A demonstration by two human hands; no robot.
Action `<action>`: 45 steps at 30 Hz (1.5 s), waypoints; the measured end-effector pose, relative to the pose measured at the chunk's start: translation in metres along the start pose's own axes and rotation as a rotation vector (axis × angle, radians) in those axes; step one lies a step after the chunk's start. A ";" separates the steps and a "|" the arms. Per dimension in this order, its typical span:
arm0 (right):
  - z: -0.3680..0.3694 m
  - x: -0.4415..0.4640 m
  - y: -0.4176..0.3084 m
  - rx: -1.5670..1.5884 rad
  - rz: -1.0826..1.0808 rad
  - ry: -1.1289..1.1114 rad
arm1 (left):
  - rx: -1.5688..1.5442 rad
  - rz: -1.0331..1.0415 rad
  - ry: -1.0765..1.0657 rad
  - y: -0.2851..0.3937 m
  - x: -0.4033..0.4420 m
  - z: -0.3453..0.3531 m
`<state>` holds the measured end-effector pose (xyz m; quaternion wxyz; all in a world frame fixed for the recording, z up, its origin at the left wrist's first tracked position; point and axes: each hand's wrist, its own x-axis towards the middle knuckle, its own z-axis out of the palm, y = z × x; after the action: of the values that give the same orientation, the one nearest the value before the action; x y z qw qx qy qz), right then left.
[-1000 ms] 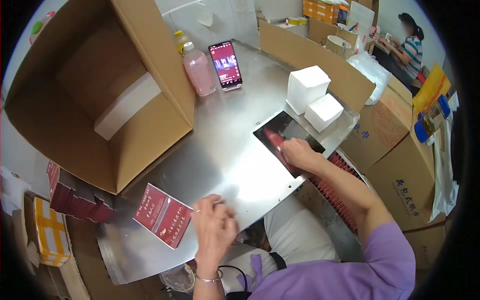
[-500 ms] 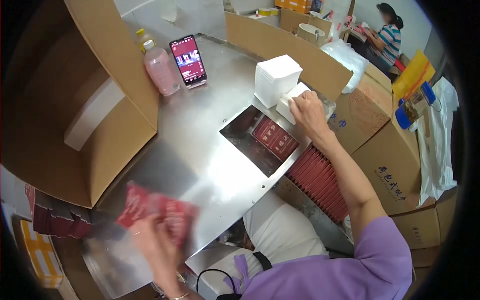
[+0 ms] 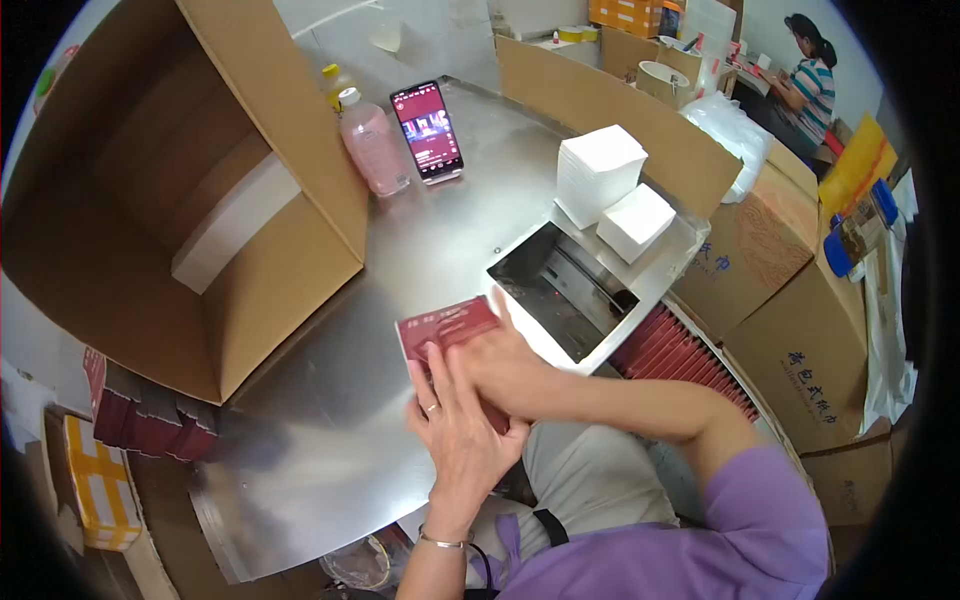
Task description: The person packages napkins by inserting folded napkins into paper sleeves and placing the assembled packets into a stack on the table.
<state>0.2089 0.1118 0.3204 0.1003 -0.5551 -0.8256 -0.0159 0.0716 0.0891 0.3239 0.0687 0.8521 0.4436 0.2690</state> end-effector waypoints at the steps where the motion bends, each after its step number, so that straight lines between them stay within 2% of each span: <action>1: 0.001 0.011 -0.016 -0.026 0.008 -0.089 | -0.015 -0.040 0.016 -0.006 -0.003 0.001; 2: 0.003 -0.008 -0.025 0.045 -0.135 0.248 | 0.044 -0.022 0.019 -0.013 -0.004 -0.004; 3: -0.003 -0.020 -0.021 0.199 -0.180 0.365 | 0.105 -0.011 0.022 -0.022 -0.005 -0.012; 4: -0.010 -0.032 -0.014 0.348 -0.231 0.483 | 0.069 0.040 -0.115 -0.035 -0.011 -0.019; 5: -0.021 -0.042 0.005 0.366 -0.125 0.502 | 0.093 0.020 -0.117 -0.040 -0.017 -0.022; 6: -0.015 -0.048 0.044 0.050 -0.013 0.598 | 0.114 -0.001 -0.127 -0.041 -0.019 -0.025; 7: -0.034 -0.060 0.070 -0.071 0.186 0.478 | 0.274 -0.032 -0.079 -0.041 -0.021 -0.032; 8: -0.042 -0.064 0.093 -0.138 0.306 0.638 | 0.296 -0.119 -0.084 -0.043 -0.022 -0.035; 9: -0.043 -0.072 0.119 -0.322 0.429 0.655 | 0.321 -0.200 -0.066 -0.047 -0.019 -0.037; 10: -0.042 -0.077 0.141 -0.466 0.458 0.710 | 0.335 -0.211 -0.051 -0.049 -0.017 -0.041; 11: -0.034 -0.087 0.152 -0.474 0.466 0.716 | 0.333 -0.199 -0.047 -0.049 -0.017 -0.045; 13: -0.028 -0.094 0.167 -0.324 0.575 0.595 | 0.344 -0.305 -0.141 -0.047 -0.019 -0.049; 14: -0.025 -0.094 0.171 -0.369 0.567 0.615 | 0.342 -0.315 -0.142 -0.049 -0.021 -0.047; 17: -0.028 -0.088 0.169 -0.316 0.626 0.565 | 0.455 -0.259 -0.129 -0.044 -0.018 -0.054; 18: -0.029 -0.085 0.171 -0.315 0.629 0.566 | 0.365 -0.293 -0.109 -0.049 -0.021 -0.051; 20: -0.030 -0.085 0.173 -0.239 0.654 0.563 | 0.340 -0.212 -0.056 -0.061 -0.029 -0.050; 21: -0.032 -0.087 0.174 -0.226 0.648 0.570 | 0.333 -0.237 -0.127 -0.060 -0.032 -0.055; 23: -0.031 -0.090 0.178 -0.144 0.628 0.589 | 0.162 -0.319 -0.134 -0.063 -0.037 -0.055; 25: -0.034 -0.091 0.180 -0.153 0.638 0.580 | 0.219 -0.306 -0.127 -0.057 -0.035 -0.053; 30: -0.032 -0.097 0.183 -0.071 0.619 0.588 | 0.205 -0.206 0.082 -0.068 -0.045 -0.043; 31: -0.029 -0.100 0.186 -0.073 0.619 0.589 | 0.195 -0.257 0.120 -0.068 -0.044 -0.046; 32: -0.025 -0.102 0.190 -0.085 0.576 0.667 | 0.186 -0.311 0.160 -0.068 -0.043 -0.051; 33: -0.022 -0.102 0.192 -0.093 0.527 0.746 | 0.156 -0.279 0.270 -0.065 -0.036 -0.055; 35: -0.029 -0.102 0.187 -0.125 0.476 0.818 | -0.019 -0.079 0.380 -0.035 -0.013 -0.049; 37: -0.044 -0.087 0.160 -0.108 0.432 0.857 | 0.024 0.143 0.183 0.001 0.006 -0.026; 38: -0.047 -0.078 0.145 -0.076 0.382 0.879 | -0.003 0.111 -0.009 0.008 0.007 -0.003; 39: -0.036 -0.071 0.133 0.003 0.355 0.831 | 0.072 0.183 -0.005 0.007 0.006 0.017; 40: -0.033 -0.066 0.114 0.014 0.225 0.764 | 0.078 0.183 0.004 0.006 0.007 0.013; 42: -0.027 -0.070 0.060 0.056 -0.097 0.551 | -0.029 0.119 -0.108 -0.005 0.003 -0.001; 44: -0.019 -0.081 0.005 0.116 -0.402 0.372 | 0.017 0.021 -0.168 -0.020 -0.001 -0.017; 45: -0.007 -0.082 -0.005 0.082 -0.340 0.394 | 0.070 0.009 -0.119 -0.021 -0.005 -0.017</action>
<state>0.2354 0.0341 0.3125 0.2776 -0.3902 -0.8714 -0.1067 0.0455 0.0959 0.3287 0.0640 0.8704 0.4441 0.2026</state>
